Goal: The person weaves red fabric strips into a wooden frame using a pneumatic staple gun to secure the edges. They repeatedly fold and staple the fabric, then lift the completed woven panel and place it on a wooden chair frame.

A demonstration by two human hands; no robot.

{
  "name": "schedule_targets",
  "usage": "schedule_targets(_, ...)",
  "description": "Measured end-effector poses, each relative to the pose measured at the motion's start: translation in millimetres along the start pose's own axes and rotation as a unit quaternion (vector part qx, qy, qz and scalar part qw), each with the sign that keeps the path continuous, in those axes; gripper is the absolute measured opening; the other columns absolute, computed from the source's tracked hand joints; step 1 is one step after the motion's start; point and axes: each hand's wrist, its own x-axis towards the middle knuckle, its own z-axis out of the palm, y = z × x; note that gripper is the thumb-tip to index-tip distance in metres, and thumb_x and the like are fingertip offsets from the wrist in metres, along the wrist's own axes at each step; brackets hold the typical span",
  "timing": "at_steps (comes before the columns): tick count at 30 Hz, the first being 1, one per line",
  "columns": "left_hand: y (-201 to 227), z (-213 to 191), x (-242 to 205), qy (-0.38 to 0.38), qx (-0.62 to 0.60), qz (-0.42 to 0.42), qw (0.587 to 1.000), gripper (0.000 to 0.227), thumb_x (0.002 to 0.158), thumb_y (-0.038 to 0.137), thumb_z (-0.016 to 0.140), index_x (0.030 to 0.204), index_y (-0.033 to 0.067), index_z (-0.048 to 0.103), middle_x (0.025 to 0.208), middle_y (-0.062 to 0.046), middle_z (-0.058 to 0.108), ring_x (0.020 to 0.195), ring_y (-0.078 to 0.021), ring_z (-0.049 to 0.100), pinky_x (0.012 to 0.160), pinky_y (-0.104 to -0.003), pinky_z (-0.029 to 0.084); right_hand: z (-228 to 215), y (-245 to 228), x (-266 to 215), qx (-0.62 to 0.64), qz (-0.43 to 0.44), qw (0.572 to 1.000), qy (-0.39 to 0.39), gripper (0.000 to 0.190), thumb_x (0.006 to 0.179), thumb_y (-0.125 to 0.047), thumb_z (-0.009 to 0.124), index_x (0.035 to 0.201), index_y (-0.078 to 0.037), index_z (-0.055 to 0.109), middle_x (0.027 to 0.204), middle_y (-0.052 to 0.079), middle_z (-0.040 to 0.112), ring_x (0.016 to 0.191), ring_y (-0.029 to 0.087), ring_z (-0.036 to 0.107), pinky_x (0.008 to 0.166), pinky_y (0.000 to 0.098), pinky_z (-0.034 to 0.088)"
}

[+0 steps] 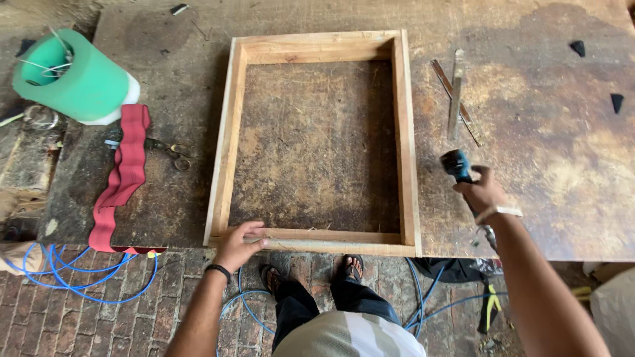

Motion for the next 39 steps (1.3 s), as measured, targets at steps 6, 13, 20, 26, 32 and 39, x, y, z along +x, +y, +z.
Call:
schedule_targets(6,89,26,-22,-0.033,-0.131,0.128,0.983,0.035,0.093,0.028,0.071,0.127,0.0166,0.068,0.120,-0.008,0.074,0.110,-0.0188,0.073,0.093,-0.034,0.064,9,-89,-118,0.354,-0.040,0.932,-0.061,0.025,0.085,-0.015,0.081,0.099,-0.002,0.065,0.078,0.010,0.066,0.064,0.022,0.062,0.058,0.0377,0.054)
schedule_targets(13,221,29,-60,0.204,-0.080,0.415,0.883,0.098,0.077,0.012,0.078,0.156,-0.0068,0.022,0.146,-0.037,0.045,0.124,-0.0429,0.057,0.096,-0.044,0.057,72,-179,-189,0.653,-0.158,0.712,-0.201,0.012,0.085,-0.004,0.067,0.094,-0.001,0.059,0.067,0.007,0.059,0.056,0.020,0.058,0.055,0.0350,0.051)
schedule_targets(20,216,-8,-76,0.166,0.024,0.296,0.940,0.081,0.084,0.018,0.075,0.154,0.0036,0.037,0.130,-0.021,0.069,0.087,-0.0310,0.076,0.072,-0.040,0.063,122,-182,-200,0.733,-0.114,0.624,-0.247,0.034,0.083,-0.012,0.068,0.115,-0.001,0.063,0.067,0.001,0.053,0.061,0.016,0.055,0.063,0.0329,0.050)
schedule_targets(26,189,-19,-115,0.071,-0.083,0.371,0.922,0.065,0.095,0.040,0.068,0.146,0.0035,0.052,0.119,-0.017,0.074,0.091,-0.0239,0.079,0.073,-0.033,0.065,134,-149,-162,0.824,-0.160,0.459,-0.293,0.028,0.093,-0.015,0.070,0.118,-0.005,0.062,0.070,-0.005,0.056,0.062,0.009,0.058,0.063,0.0249,0.053)
schedule_targets(32,190,-3,-129,0.175,-0.198,0.382,0.886,0.043,0.107,0.037,0.061,0.135,0.0047,0.065,0.123,-0.017,0.076,0.108,-0.0252,0.077,0.088,-0.035,0.064,145,-129,-147,0.826,-0.174,0.460,-0.274,0.016,0.092,-0.015,0.071,0.105,-0.009,0.063,0.068,-0.004,0.058,0.060,0.010,0.060,0.060,0.0269,0.054)
schedule_targets(39,216,-2,-115,0.207,-0.327,0.318,0.865,0.045,0.105,0.041,0.055,0.125,0.0017,0.064,0.108,-0.015,0.074,0.097,-0.0219,0.074,0.083,-0.034,0.061,156,-144,-150,0.759,-0.141,0.507,-0.384,0.028,0.081,-0.018,0.072,0.102,-0.001,0.065,0.062,0.000,0.058,0.052,0.014,0.058,0.055,0.0291,0.052)
